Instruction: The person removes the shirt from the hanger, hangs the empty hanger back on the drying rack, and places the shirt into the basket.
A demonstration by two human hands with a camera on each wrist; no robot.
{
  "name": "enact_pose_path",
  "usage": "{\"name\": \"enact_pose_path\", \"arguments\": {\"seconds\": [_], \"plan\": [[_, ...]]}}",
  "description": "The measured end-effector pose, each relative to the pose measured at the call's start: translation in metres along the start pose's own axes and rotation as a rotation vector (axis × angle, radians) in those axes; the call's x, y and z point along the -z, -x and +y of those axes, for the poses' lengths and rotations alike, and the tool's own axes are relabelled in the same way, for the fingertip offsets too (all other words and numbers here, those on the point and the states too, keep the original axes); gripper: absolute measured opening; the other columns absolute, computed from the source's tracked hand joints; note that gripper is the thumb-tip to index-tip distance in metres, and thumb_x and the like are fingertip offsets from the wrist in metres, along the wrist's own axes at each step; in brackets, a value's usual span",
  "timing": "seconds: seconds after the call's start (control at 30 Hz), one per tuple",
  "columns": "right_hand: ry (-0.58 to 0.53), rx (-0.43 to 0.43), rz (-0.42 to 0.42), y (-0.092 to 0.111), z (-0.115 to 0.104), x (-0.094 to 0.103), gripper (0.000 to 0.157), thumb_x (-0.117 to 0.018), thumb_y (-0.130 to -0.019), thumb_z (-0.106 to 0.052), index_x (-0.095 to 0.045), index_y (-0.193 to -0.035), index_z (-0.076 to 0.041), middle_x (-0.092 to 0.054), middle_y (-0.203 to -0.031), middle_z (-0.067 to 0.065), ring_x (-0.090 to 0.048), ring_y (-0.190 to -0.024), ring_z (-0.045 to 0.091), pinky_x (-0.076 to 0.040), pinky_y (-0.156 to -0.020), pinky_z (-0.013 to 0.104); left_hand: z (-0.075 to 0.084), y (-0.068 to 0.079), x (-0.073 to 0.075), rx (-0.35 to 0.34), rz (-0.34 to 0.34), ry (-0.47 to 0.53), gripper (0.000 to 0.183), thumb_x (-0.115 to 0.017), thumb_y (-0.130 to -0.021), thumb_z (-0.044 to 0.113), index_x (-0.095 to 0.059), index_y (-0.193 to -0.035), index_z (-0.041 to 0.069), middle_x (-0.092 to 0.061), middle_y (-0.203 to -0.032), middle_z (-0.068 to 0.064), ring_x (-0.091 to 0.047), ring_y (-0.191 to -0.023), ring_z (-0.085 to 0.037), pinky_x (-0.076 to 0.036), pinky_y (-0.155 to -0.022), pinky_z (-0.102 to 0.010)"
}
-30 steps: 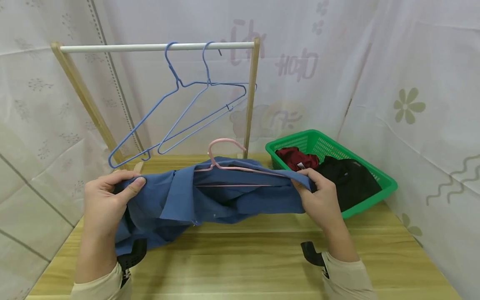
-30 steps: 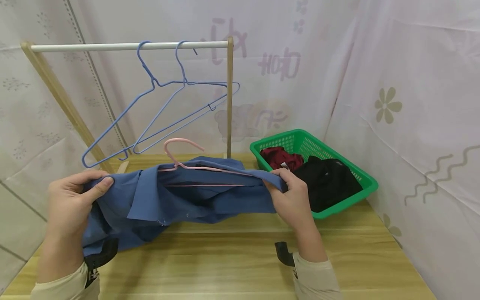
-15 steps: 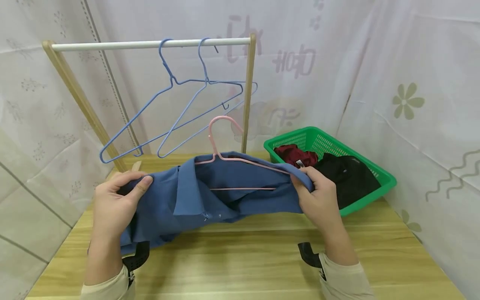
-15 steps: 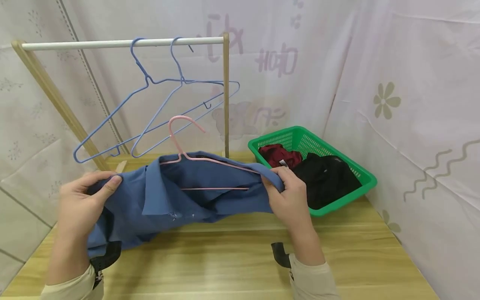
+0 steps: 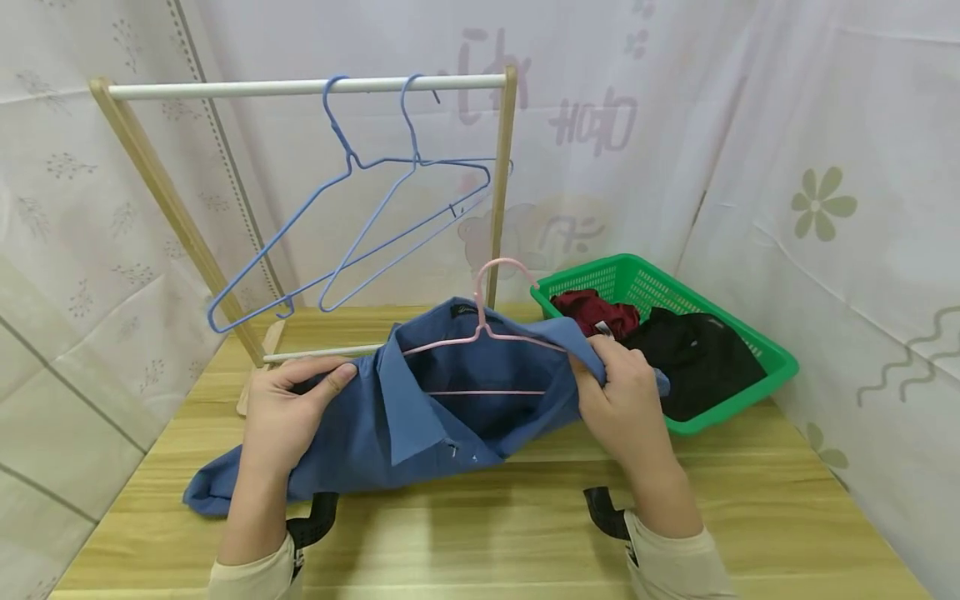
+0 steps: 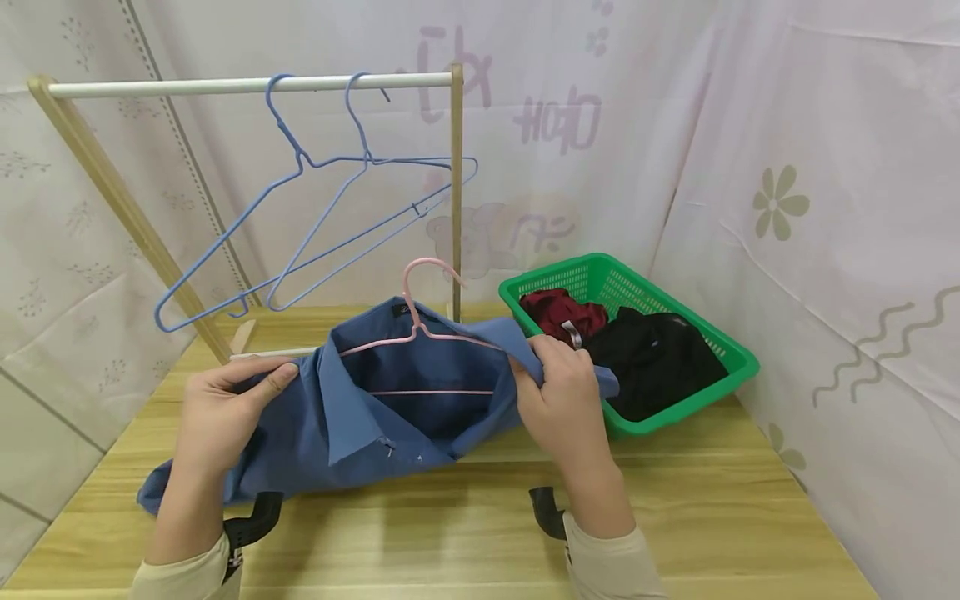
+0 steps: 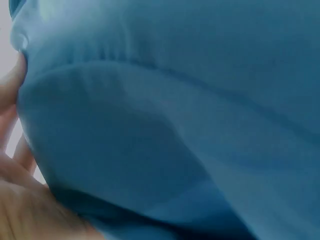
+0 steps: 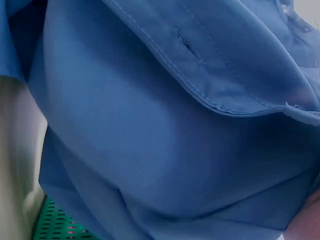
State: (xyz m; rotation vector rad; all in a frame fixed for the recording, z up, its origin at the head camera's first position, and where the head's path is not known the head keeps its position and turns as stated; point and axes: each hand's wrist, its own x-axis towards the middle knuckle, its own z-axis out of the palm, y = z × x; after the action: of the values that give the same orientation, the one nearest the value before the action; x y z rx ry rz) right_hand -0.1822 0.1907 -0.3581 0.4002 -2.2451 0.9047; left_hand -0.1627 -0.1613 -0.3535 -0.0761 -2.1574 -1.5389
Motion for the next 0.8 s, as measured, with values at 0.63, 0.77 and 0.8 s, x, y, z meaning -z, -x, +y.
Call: {"name": "enact_pose_path", "arguments": {"seconds": [0.63,0.77,0.8], "plan": [[-0.094,-0.021,-0.060,0.001,-0.014,-0.018,0.029,-0.057,-0.100,-0.023,-0.048,-0.073,-0.017,-0.034,-0.060,-0.004,-0.032,-0.055,0.012,-0.030,-0.059,0.031,-0.002,0.008,-0.021,0.076,0.007,-0.041,0.013,-0.082,-0.080,0.024,-0.080,-0.091,0.017,-0.074,-0.087,0.012,-0.068,-0.086,-0.001,-0.055,-0.075,-0.022],[-0.095,-0.013,-0.082,0.002,-0.015,-0.019,0.025,-0.065,-0.095,-0.029,-0.053,-0.077,-0.017,-0.038,-0.062,-0.004,-0.037,-0.057,0.011,-0.032,-0.061,0.030,-0.002,0.007,-0.020,0.092,0.005,-0.041,0.015,-0.082,-0.080,0.025,-0.080,-0.093,0.016,-0.073,-0.086,0.012,-0.066,-0.086,-0.003,-0.055,-0.075,-0.023],[-0.098,-0.009,-0.090,0.002,-0.015,-0.019,0.024,-0.067,-0.093,-0.032,-0.054,-0.079,-0.017,-0.040,-0.063,-0.004,-0.039,-0.059,0.011,-0.032,-0.061,0.030,-0.002,0.007,-0.020,0.098,0.007,-0.043,0.016,-0.082,-0.080,0.025,-0.080,-0.093,0.016,-0.072,-0.086,0.013,-0.065,-0.085,-0.004,-0.055,-0.074,-0.023]]}}
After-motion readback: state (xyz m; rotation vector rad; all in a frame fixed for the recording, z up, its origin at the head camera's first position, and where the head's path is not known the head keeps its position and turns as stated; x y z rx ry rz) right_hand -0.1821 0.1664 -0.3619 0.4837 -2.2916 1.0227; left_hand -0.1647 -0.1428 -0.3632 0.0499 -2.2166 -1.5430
